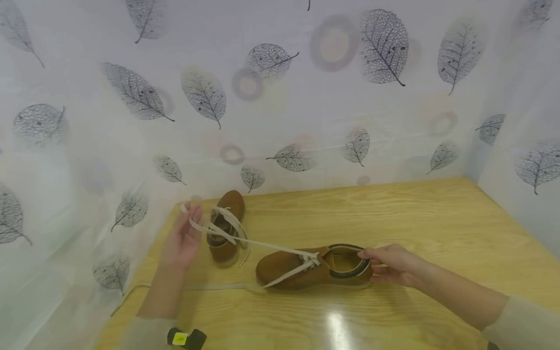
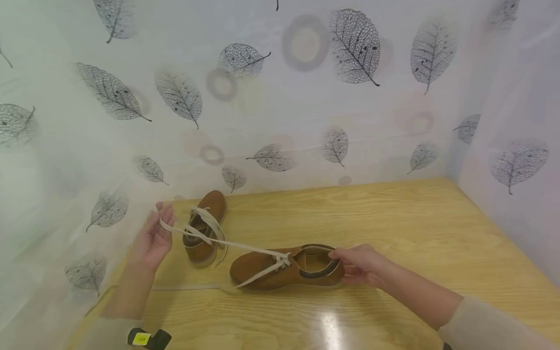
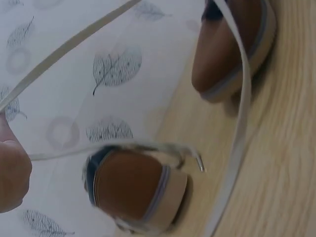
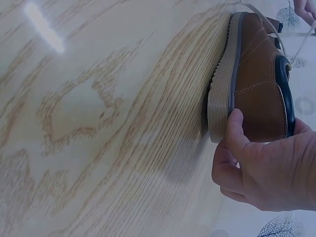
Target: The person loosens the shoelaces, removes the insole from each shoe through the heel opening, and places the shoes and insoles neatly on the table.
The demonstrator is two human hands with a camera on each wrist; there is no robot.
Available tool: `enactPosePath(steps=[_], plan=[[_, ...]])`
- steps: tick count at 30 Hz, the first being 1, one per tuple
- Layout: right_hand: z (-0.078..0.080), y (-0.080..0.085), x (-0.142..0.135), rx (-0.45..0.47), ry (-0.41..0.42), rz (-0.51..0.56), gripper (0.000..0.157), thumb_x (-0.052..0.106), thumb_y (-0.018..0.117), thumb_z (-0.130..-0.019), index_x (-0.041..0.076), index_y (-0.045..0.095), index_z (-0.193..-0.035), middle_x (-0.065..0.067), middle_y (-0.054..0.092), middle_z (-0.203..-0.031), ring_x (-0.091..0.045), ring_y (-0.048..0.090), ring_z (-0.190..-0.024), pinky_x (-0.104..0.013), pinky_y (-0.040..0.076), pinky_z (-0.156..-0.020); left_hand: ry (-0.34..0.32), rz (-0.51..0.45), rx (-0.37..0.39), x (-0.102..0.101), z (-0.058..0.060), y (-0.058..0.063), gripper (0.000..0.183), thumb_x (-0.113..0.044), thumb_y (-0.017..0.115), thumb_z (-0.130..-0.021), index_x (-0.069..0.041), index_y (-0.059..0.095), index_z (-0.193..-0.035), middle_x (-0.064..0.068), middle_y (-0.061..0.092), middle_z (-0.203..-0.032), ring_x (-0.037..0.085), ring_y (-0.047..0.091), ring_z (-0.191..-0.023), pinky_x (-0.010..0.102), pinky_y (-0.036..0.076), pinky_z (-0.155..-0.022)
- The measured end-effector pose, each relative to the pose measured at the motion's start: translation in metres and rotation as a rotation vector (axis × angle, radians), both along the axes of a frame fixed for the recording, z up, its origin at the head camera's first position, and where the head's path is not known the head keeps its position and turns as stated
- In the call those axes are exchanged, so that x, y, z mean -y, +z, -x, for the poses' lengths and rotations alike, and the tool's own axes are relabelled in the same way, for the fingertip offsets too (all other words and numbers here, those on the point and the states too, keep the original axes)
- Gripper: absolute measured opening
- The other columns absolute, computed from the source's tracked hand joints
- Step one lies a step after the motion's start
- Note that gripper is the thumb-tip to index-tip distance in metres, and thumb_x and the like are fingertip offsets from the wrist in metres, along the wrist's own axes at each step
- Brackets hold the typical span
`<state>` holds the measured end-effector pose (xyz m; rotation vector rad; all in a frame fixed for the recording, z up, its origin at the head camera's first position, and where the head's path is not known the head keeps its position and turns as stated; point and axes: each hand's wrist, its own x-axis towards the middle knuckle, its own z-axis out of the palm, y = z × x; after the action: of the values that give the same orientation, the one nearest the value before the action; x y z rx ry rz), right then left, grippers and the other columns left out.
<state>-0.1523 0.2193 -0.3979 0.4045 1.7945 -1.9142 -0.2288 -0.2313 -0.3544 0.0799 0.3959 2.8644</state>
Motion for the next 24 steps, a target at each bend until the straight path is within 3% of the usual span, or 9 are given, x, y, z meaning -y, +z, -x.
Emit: enactPosePath(steps=[3, 8, 12, 19, 24], plan=[[0.000, 0.001, 0.000, 0.006, -0.004, -0.010, 0.025, 0.013, 0.065, -0.086, -0.007, 0.064, -0.102, -0.022, 0.030, -0.121, -0.022, 0.047, -0.091, -0.038, 0.056, -0.086, 0.045, -0.049, 0.074, 0.015, -0.005, -0.003, 0.019, -0.003, 0.047, -0.097, -0.002, 0.064, -0.106, 0.016, 0.067, -0.105, 0.025, 0.067, -0.097, 0.025, 0.047, -0.098], [-0.001, 0.001, 0.001, 0.015, -0.006, -0.020, 0.027, 0.014, 0.066, -0.086, -0.008, 0.064, -0.103, -0.022, 0.032, -0.120, -0.022, 0.048, -0.090, -0.035, 0.057, -0.084, 0.119, -0.076, 0.135, 0.038, -0.012, -0.005, 0.021, -0.004, 0.049, -0.097, -0.006, 0.065, -0.109, 0.011, 0.067, -0.108, 0.018, 0.065, -0.103, 0.021, 0.043, -0.101], [-0.001, 0.001, 0.002, 0.014, -0.002, -0.021, 0.029, 0.014, 0.066, -0.086, -0.008, 0.063, -0.104, -0.023, 0.032, -0.121, -0.023, 0.049, -0.092, -0.036, 0.056, -0.085, 0.176, -0.098, 0.256, 0.057, -0.013, -0.009, 0.022, -0.005, 0.055, -0.094, -0.013, 0.064, -0.113, 0.004, 0.066, -0.114, 0.013, 0.061, -0.110, 0.019, 0.040, -0.104], [-0.001, 0.001, 0.001, 0.009, -0.004, -0.011, 0.025, 0.014, 0.066, -0.087, -0.006, 0.064, -0.100, -0.024, 0.031, -0.122, -0.023, 0.050, -0.093, -0.036, 0.056, -0.085, 0.207, -0.179, 0.437, 0.083, -0.011, -0.032, 0.034, -0.005, 0.057, -0.093, -0.025, 0.060, -0.121, -0.005, 0.062, -0.124, 0.010, 0.059, -0.115, 0.022, 0.042, -0.103], [-0.001, 0.000, 0.001, 0.003, 0.005, -0.014, 0.024, 0.015, 0.066, -0.086, -0.005, 0.066, -0.100, -0.021, 0.035, -0.119, -0.022, 0.050, -0.091, -0.036, 0.057, -0.084, 0.199, -0.120, 0.483, 0.100, -0.011, -0.048, 0.025, -0.008, 0.056, -0.094, -0.022, 0.063, -0.113, -0.001, 0.066, -0.117, 0.012, 0.062, -0.110, 0.021, 0.042, -0.103]])
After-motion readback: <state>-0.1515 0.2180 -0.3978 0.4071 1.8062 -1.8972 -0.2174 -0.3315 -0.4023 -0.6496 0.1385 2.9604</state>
